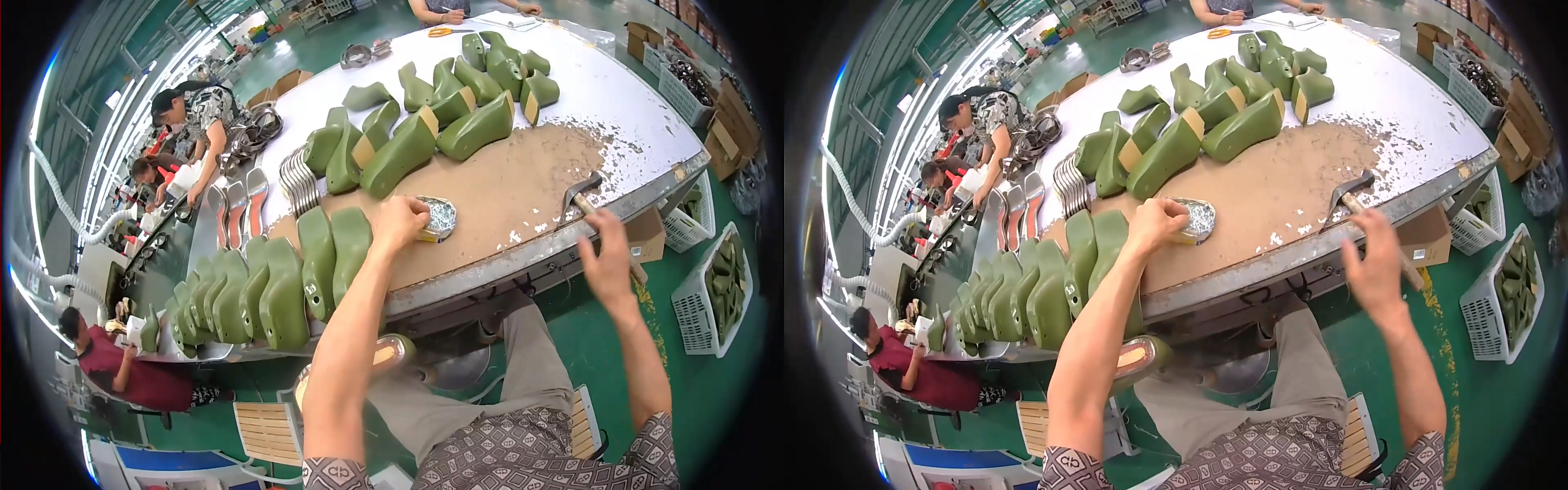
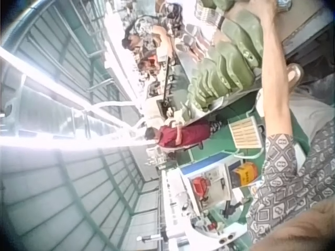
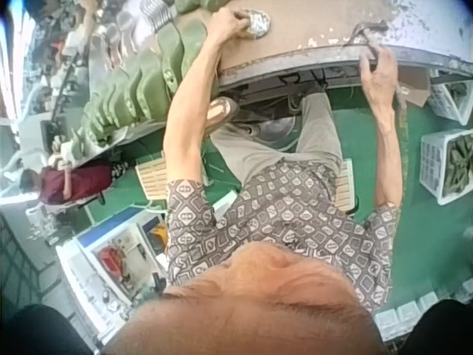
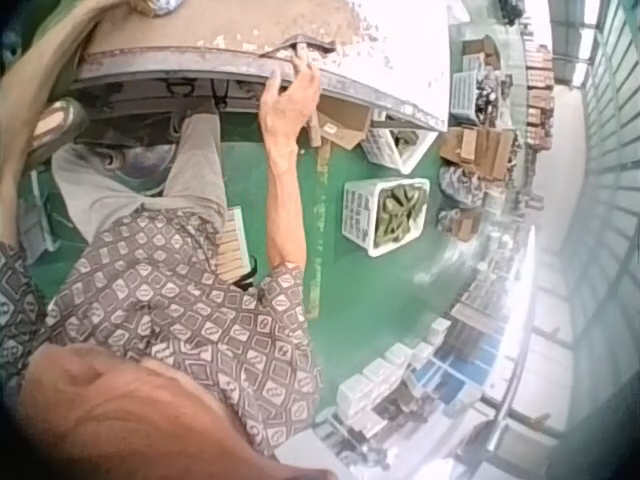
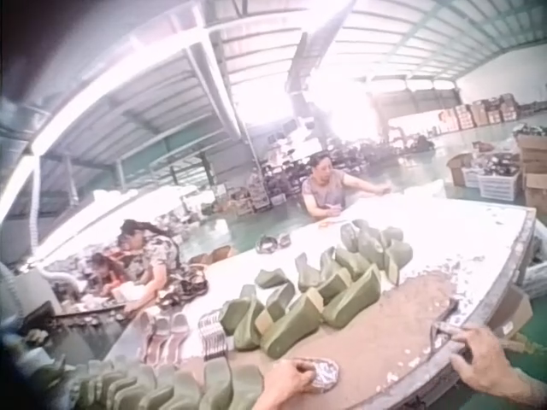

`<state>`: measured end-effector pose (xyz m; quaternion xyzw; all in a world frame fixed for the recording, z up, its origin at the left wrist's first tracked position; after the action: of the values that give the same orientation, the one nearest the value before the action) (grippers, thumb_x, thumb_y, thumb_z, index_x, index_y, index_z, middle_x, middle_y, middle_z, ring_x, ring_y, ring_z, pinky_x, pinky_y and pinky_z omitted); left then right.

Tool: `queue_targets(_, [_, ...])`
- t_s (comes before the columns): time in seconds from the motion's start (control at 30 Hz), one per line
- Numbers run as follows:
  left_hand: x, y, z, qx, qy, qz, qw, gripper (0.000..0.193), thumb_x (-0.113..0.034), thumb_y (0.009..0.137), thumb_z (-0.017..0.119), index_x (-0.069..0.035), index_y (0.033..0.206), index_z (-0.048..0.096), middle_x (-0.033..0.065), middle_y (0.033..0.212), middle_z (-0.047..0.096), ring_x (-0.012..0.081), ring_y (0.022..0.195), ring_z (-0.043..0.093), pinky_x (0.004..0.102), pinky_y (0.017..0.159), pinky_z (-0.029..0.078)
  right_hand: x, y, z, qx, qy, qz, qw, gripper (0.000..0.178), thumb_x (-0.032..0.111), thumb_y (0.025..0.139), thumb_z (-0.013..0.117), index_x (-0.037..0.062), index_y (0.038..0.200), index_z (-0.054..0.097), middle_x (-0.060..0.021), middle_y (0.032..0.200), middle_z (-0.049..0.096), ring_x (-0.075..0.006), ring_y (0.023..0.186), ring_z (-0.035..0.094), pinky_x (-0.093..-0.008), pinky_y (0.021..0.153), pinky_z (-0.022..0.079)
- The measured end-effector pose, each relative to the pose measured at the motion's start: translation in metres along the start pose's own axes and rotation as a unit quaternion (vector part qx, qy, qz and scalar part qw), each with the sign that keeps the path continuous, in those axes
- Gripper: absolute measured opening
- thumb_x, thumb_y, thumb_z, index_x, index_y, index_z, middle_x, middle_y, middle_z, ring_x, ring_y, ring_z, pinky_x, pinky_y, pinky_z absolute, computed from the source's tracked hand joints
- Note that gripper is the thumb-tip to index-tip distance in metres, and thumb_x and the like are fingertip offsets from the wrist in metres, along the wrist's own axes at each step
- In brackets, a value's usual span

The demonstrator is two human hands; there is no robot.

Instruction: Using a hammer to secure soles to green plastic shoe lasts in a factory environment.

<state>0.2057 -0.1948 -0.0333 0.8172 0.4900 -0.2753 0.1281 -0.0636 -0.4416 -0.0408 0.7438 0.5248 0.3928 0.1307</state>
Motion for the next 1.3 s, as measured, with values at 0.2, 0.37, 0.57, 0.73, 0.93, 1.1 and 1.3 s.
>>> queue_targets(0.2, [0.019,0.007,0.011,-0.110,0.070,0.128,0.983,0.029,-0.018,0.080,0.063,-0.010,0.107,0.071,0.0151,0.099,0.071,0.0307,0.095,0.067,0.0424,0.085,0.052,-0.046,0.010,-0.005,0.122,-0.130,0.022,0.984,0.033,0.009,0.085,0.065,0.0047,0.116,0.055,-0.0174,0.111,0.058,-0.0381,0.100,0.057,-0.0448,0.085,0.047])
queue_targets(0.37, [-0.013,-0.009,0.000,-0.065,-0.030,0.034,0.997,0.022,-0.018,0.083,0.064,-0.007,0.100,0.072,0.0158,0.101,0.069,0.0322,0.092,0.066,0.0429,0.082,0.051,-0.039,0.002,-0.011,0.144,-0.019,0.061,0.987,0.034,0.005,0.089,0.059,0.0054,0.122,0.052,-0.0186,0.100,0.059,-0.0381,0.089,0.060,-0.0446,0.080,0.049])
queue_targets(0.57, [0.007,-0.019,-0.019,-0.171,-0.181,0.088,0.965,0.017,-0.016,0.089,0.063,0.000,0.092,0.062,0.0145,0.085,0.069,0.0269,0.077,0.065,0.0359,0.071,0.051,0.025,-0.021,-0.016,0.210,0.370,0.291,0.857,0.037,0.019,0.102,0.038,0.0129,0.139,0.043,-0.0014,0.078,0.050,-0.0027,0.046,0.041,-0.0191,0.037,0.035])
queue_targets(0.73, [-0.024,-0.114,-0.054,-0.100,-0.224,0.094,0.965,0.017,-0.013,0.089,0.066,0.001,0.096,0.060,0.0084,0.085,0.068,0.0148,0.078,0.064,0.0284,0.071,0.050,0.041,-0.032,-0.011,0.224,0.333,0.248,0.882,0.038,0.017,0.103,0.040,0.0130,0.141,0.041,-0.0026,0.079,0.050,-0.0043,0.046,0.042,-0.0221,0.039,0.039])
queue_targets(0.93, [0.013,-0.242,-0.059,-0.124,-0.173,0.034,0.976,0.018,-0.005,0.090,0.064,0.002,0.106,0.066,0.0109,0.101,0.070,0.0139,0.090,0.066,0.0288,0.082,0.051,0.035,-0.056,0.008,0.198,0.265,0.252,0.909,0.037,0.022,0.104,0.040,0.0134,0.140,0.042,0.0019,0.060,0.040,-0.0043,0.051,0.039,-0.0224,0.045,0.035])
queue_targets(1.1, [0.036,-0.257,-0.033,-0.153,-0.290,-0.043,0.944,0.005,-0.001,0.087,0.066,0.002,0.091,0.067,0.0154,0.106,0.069,0.0175,0.096,0.066,0.0313,0.087,0.052,0.071,-0.047,0.001,0.193,0.331,0.244,0.891,0.037,0.020,0.103,0.042,0.0086,0.139,0.041,0.0013,0.072,0.044,-0.0037,0.058,0.037,-0.0204,0.051,0.032])
queue_targets(1.3, [0.036,-0.254,-0.038,-0.190,-0.088,0.020,0.978,0.005,-0.006,0.081,0.068,-0.004,0.085,0.067,0.0070,0.095,0.070,0.0258,0.093,0.062,0.0362,0.080,0.049,0.095,-0.071,-0.018,0.186,0.394,0.167,0.885,0.044,0.018,0.103,0.042,0.0092,0.146,0.035,-0.0001,0.071,0.048,-0.0047,0.054,0.036,-0.0194,0.051,0.035])
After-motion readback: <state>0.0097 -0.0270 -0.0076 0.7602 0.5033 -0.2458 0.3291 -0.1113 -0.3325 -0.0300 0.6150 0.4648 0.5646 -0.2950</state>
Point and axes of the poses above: each hand's wrist, its own y-axis towards the middle knuckle, its own z-axis out of the palm, x = y × z, the point moved 3 cm from there along y, towards the middle knuckle
